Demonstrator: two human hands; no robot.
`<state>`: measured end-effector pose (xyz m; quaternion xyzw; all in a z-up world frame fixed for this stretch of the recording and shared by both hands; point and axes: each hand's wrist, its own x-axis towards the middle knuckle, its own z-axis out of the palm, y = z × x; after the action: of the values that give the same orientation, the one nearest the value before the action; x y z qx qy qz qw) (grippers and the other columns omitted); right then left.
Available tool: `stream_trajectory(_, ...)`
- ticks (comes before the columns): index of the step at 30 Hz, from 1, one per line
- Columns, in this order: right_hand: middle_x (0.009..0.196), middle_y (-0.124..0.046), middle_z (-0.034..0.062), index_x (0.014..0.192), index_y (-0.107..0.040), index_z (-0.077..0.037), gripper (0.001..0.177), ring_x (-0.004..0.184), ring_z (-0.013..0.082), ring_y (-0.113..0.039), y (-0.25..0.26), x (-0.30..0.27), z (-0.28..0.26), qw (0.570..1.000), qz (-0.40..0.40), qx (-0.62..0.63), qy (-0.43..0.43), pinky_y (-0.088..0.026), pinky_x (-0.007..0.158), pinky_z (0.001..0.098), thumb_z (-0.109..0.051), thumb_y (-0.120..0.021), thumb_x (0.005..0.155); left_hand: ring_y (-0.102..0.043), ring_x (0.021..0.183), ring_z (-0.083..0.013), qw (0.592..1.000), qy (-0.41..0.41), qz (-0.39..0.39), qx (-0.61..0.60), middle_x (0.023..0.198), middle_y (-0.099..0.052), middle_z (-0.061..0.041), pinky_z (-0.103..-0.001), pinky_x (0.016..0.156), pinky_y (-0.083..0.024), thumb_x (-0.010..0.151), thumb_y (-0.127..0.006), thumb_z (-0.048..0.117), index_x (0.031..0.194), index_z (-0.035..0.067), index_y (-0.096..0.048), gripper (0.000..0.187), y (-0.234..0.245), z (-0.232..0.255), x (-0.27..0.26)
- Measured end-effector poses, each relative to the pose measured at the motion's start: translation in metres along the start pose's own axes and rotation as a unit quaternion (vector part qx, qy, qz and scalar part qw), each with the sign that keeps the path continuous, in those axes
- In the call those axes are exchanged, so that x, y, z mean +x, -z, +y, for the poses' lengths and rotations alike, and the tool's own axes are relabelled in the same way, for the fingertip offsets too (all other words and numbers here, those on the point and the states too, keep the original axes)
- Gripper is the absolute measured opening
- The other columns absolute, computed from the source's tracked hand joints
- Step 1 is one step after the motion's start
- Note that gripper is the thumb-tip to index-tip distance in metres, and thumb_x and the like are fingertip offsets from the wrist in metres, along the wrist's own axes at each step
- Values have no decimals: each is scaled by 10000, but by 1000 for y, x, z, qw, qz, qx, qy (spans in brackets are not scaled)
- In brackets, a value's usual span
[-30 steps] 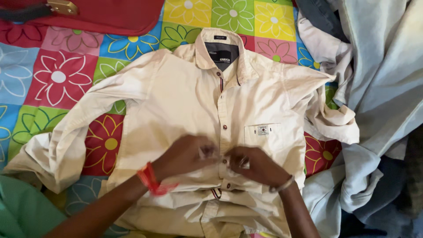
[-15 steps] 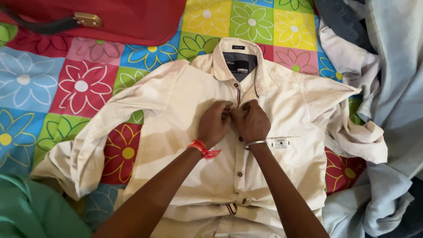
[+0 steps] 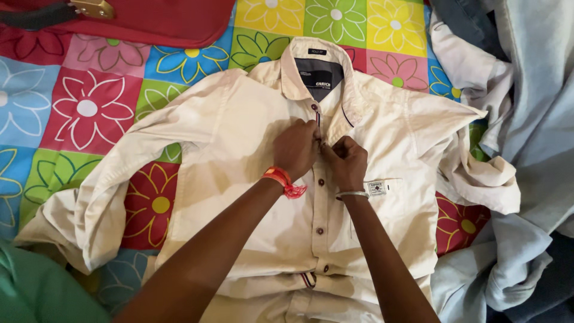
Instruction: The person lays a cream-colored shirt on a floral bedsheet, smooths it out, and then fastens the buttons from the bottom to the top. The person also adjusts the collar and sleeves during the process.
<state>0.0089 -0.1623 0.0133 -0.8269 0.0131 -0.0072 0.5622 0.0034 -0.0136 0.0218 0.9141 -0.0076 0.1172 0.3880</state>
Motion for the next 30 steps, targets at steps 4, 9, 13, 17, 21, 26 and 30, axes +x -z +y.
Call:
stream_trajectory(4,617,-538,-33,721,-576,-14,303,580,47,-434,0,-3,-5,1000,7,-18,7,-361,519,264,-138,-809,868,-656,894,-354,999,-45,-11,18,898,-660,-127,-495,768,-512,772,-698,53,907,81,-637,151,-14,-11,8)
stream_trajectory(9,602,-580,14,744,-607,0,282,548,73,-485,-7,-12,-12,995,64,-78,10,-398,520,280,-158,-815,852,-720,811,-279,993,9,-30,-113,824,-739,-86,-410,715,-555,762,-742,82,833,81,-733,72,-10,-21,12)
stream_trajectory(13,638,-658,19,790,-663,-9,211,559,69,-567,-12,-15,-16,993,81,-80,11,-456,545,261,-156,-805,839,-756,769,-165,979,74,-69,-179,841,-773,-43,-302,717,-585,763,-797,129,873,97,-781,115,0,-25,13)
stream_trajectory(17,661,-664,17,827,-692,5,173,586,62,-565,-11,-12,-15,995,72,-62,13,-462,558,254,-125,-805,850,-748,746,-132,969,96,-85,-210,833,-783,-43,-280,709,-581,762,-820,125,908,82,-784,156,1,-26,11)
stream_trajectory(21,756,-695,22,897,-727,33,100,674,60,-589,-10,-10,-10,999,29,14,17,-492,633,231,-52,-765,863,-745,771,-104,948,113,-99,-282,862,-792,-40,-256,731,-592,833,-762,70,962,44,-782,133,-6,-38,9)
stream_trajectory(26,840,-755,45,945,-740,34,123,750,84,-688,-11,-4,-10,985,-31,161,-48,-572,727,224,-21,-633,919,-751,806,-97,883,145,-113,-431,909,-793,-75,-247,741,-618,851,-723,19,1009,-15,-768,169,-12,-52,18)
stream_trajectory(30,842,-742,59,918,-703,43,39,750,98,-690,-11,-3,-5,984,-31,169,-48,-572,715,238,11,-683,906,-721,766,-84,877,154,-126,-438,862,-781,-67,-240,704,-588,823,-765,84,958,-27,-775,175,-5,-50,18)
